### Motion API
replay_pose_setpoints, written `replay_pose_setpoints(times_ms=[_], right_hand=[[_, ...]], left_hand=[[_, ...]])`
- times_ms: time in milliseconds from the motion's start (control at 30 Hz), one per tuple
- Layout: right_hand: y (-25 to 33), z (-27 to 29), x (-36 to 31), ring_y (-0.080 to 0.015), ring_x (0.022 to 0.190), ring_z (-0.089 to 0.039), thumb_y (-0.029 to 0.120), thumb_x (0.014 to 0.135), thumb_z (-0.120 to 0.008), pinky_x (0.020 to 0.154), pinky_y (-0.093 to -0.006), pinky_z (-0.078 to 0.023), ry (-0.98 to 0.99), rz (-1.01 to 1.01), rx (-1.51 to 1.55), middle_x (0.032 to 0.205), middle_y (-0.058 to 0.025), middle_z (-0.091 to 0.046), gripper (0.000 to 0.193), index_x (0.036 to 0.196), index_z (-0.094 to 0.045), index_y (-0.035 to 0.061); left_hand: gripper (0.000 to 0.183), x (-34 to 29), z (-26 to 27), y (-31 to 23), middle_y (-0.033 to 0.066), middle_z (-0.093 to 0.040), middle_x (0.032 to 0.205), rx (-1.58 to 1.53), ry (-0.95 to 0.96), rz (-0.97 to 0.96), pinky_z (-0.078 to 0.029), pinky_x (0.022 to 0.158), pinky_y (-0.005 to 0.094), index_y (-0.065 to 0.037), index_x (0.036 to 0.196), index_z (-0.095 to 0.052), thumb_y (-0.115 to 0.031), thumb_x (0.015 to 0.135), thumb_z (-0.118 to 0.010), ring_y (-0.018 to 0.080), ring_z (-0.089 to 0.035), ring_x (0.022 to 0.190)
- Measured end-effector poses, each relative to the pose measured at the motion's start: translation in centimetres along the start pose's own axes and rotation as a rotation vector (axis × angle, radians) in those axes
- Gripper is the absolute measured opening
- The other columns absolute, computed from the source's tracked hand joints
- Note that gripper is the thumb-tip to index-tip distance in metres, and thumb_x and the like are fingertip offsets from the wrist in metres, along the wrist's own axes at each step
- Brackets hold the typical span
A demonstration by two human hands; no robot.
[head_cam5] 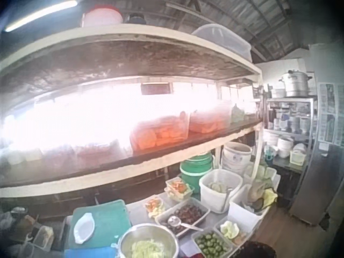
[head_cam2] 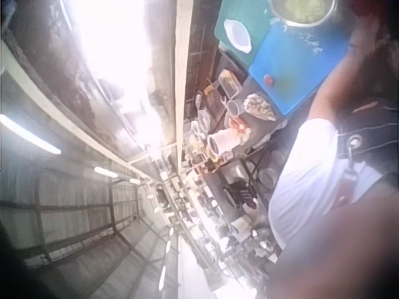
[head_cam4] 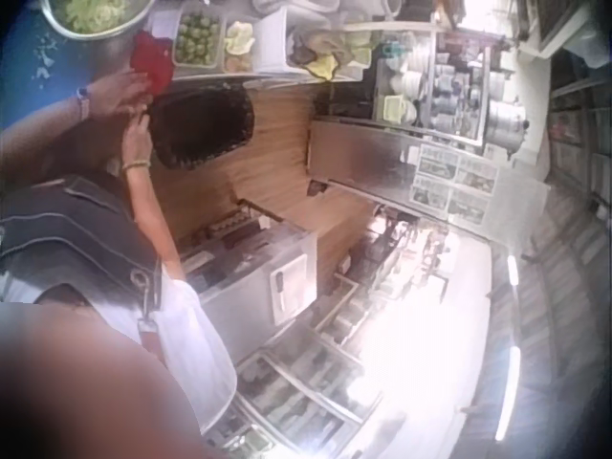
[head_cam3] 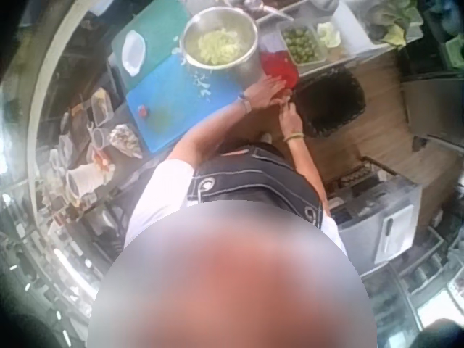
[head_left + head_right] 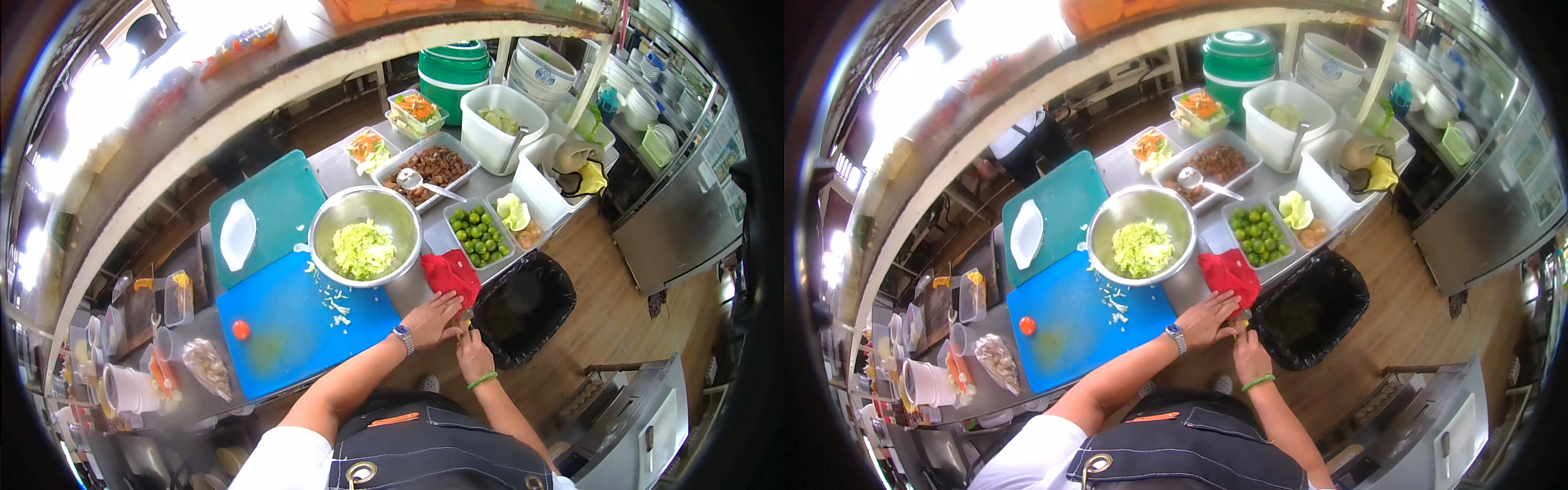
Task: The person slices a tomato into small pieces on a blue cutting board using a knife, then adds the chopped tomato to a metal bowl containing shredded cabbage. The person also handles a red cloth and a small yellow item during the process.
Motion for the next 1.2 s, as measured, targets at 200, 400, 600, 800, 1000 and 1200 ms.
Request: replay_pose_setpoints(times_ms=[200,400,600,800,1000,1200], right_hand=[[-1.3,3.9,-4.8,-0.0402,0.082,-0.063,0.012,0.089,-0.063,0.068,-0.0490,-0.054,0.067,0.029,-0.005,0.104,-0.0189,-0.054,0.070,0.152,-0.033,0.0185],[-3.2,7.7,-18.6,-0.0447,0.087,-0.064,0.006,0.083,-0.065,0.075,-0.0451,-0.052,0.042,-0.301,0.148,0.097,-0.0187,-0.064,0.055,0.136,-0.050,0.0136],[2.0,7.0,-21.0,-0.0432,0.087,-0.064,0.010,0.082,-0.068,0.074,-0.0458,-0.052,0.163,-0.402,0.280,0.097,-0.0189,-0.064,0.047,0.126,-0.052,0.0081],[16.5,1.5,-7.0,-0.0439,0.080,-0.065,0.029,0.091,-0.066,0.071,-0.0481,-0.051,0.478,0.187,0.382,0.084,-0.0234,-0.066,0.031,0.112,-0.057,0.0074],[24.3,-2.5,-1.5,-0.0447,0.080,-0.064,0.026,0.094,-0.062,0.068,-0.0521,-0.051,0.308,0.133,0.243,0.083,-0.0217,-0.067,0.027,0.113,-0.054,0.0084],[31.9,-7.3,-3.1,-0.0445,0.072,-0.065,0.027,0.097,-0.055,0.062,-0.0550,-0.053,0.297,0.116,-0.041,0.087,-0.0203,-0.068,0.023,0.111,-0.048,0.0096]], left_hand=[[0.074,0.6,-0.4,0.9,0.0199,-0.037,0.154,-0.103,-0.028,0.151,-0.023,0.121,0.0425,0.003,0.144,-0.040,-0.052,0.095,-0.050,0.0329,-0.032,0.145],[0.057,-0.3,2.0,1.1,0.0190,-0.046,0.146,-0.253,-0.039,0.109,-0.026,0.120,0.0420,0.003,0.136,-0.048,-0.040,0.099,-0.051,0.0327,-0.034,0.143],[0.025,-15.7,9.0,1.6,0.0114,-0.064,0.121,-0.200,-0.392,-0.101,-0.044,0.104,0.0432,-0.007,0.111,-0.063,-0.019,0.089,-0.065,0.0279,-0.059,0.118],[0.030,-37.9,17.1,10.9,0.0125,-0.063,0.114,0.194,-0.684,0.732,-0.046,0.097,0.0447,-0.006,0.105,-0.066,-0.009,0.077,-0.076,0.0335,-0.058,0.111],[0.042,-42.5,16.3,17.4,0.0143,-0.064,0.110,-0.049,-0.645,0.584,-0.059,0.077,0.0339,-0.003,0.108,-0.065,-0.002,0.071,-0.083,0.0276,-0.067,0.091],[0.042,-43.1,16.1,18.6,0.0140,-0.064,0.110,-0.220,-0.612,0.603,-0.053,0.085,0.0391,-0.005,0.107,-0.064,-0.005,0.070,-0.082,0.0314,-0.064,0.097]])
Point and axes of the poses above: each hand's wrist, its own x-axis towards the middle knuckle, its own z-axis out of the back of the hand, y = z × x, the point moved 1 cm from there along x, towards the middle knuckle
